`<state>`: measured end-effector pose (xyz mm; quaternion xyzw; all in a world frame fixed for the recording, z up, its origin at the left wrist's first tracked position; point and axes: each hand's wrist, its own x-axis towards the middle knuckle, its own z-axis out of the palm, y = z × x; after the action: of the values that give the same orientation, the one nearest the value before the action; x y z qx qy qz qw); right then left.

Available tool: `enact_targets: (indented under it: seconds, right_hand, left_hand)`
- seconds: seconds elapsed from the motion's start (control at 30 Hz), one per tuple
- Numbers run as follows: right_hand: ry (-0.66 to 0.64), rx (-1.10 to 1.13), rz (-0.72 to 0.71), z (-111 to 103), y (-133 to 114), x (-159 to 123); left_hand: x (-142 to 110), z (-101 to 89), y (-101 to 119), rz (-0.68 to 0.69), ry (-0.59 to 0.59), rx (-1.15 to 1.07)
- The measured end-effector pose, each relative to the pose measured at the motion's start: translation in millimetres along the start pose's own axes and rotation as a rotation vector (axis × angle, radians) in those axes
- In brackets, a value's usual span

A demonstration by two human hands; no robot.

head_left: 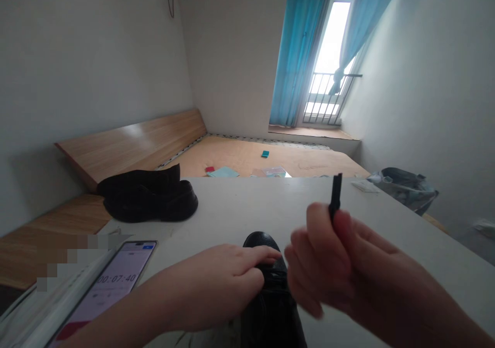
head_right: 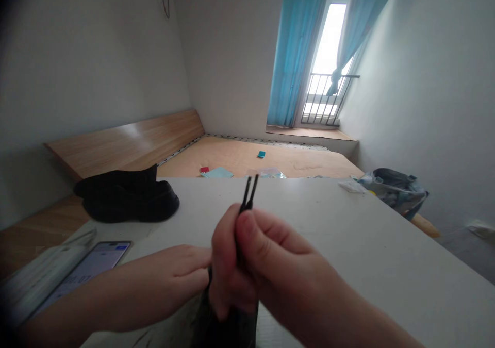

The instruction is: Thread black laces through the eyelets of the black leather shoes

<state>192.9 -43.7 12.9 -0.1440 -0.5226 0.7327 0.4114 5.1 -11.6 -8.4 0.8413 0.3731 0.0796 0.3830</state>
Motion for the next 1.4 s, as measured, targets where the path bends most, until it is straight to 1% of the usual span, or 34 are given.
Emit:
enact_targets:
  seconds: [0.03, 0.07, 0.13, 0.17, 0.23, 0.27, 0.33, 0.43, 0.5, 0.57, 0.67, 0.73, 0.83, 0.9, 0.97, 1.03, 1.13, 1.2, 1.27, 1.3, 1.33, 1.4]
  right_hand:
    - [0.069, -0.088, -0.081, -6, -1, 5]
    - [0.147, -0.189, -0.132, -12, -1, 10]
    - [0.295, -0.345, -0.181, -26, 0, 17]
    - [0.362, -0.383, -0.175, -32, 2, 21]
    - [0.465, -0.408, -0.119, -42, 5, 25]
    - [0.495, -0.406, -0.079, -45, 6, 27]
    - [0.512, -0.378, -0.001, -49, 8, 30]
    - [0.488, -0.323, 0.058, -50, 9, 32]
    - [0.472, -0.323, 0.061, -50, 7, 32]
    - [0.449, -0.326, 0.068, -51, 6, 31]
    - [0.426, -0.295, 0.105, -55, 3, 31]
    - [0.420, -0.263, 0.134, -60, 2, 31]
    - [0.415, -0.251, 0.162, -70, -1, 32]
    - [0.400, -0.303, 0.171, -76, -5, 31]
    - [0.334, -0.407, 0.173, -79, -13, 28]
    - [0.178, -0.504, 0.204, -76, -24, 22]
    - [-0.119, -0.665, 0.329, -61, -38, 11]
    - [-0.243, -0.852, 0.405, -50, -40, 5]
    - [-0.288, -1.015, 0.430, -44, -35, 4]
    - [-0.294, -1.037, 0.445, -43, -31, 5]
    - [-0.288, -1.019, 0.468, -44, -26, 6]
    - [-0.228, -0.930, 0.528, -47, -15, 11]
  left_hand:
    - [1, -0.8, 0, -0.016, -0.024, -0.043]
    - [1, -1.4, 1, -0.029, -0.015, -0.091]
    - [1, -1.7, 6, -0.017, 0.029, -0.208]
    - [0, -1.2, 8, 0.001, 0.038, -0.277]
    - [-1, 1.1, 12, 0.023, 0.010, -0.409]
    - [-2, 2.9, 13, 0.020, -0.011, -0.455]
    - [-1, 7.3, 12, -0.004, -0.030, -0.488]
    - [5, 14.2, 6, -0.025, 0.015, -0.436]
    - [9, 16.9, 3, -0.034, 0.072, -0.381]
    - [13, 17.6, 3, -0.036, 0.097, -0.363]
    - [13, 16.5, 7, -0.059, 0.105, -0.463]
    - [13, 16.1, 10, -0.091, 0.137, -0.540]
    - [15, 17.0, 9, -0.099, 0.232, -0.614]
    - [18, 17.1, 5, -0.084, 0.302, -0.690]
    - [21, 16.1, -1, -0.083, 0.342, -0.787]
    - [23, 13.9, -7, -0.093, 0.350, -0.874]
    - [24, 9.7, -12, -0.078, 0.283, -0.999]
    - [22, 6.7, -12, -0.041, 0.212, -1.027]
    - [18, 3.9, -10, 0.009, 0.177, -0.955]
    - [16, 2.7, -8, 0.036, 0.177, -0.887]
    - [13, 1.7, -6, 0.064, 0.179, -0.810]
    - [8, 0.2, -1, 0.115, 0.189, -0.651]
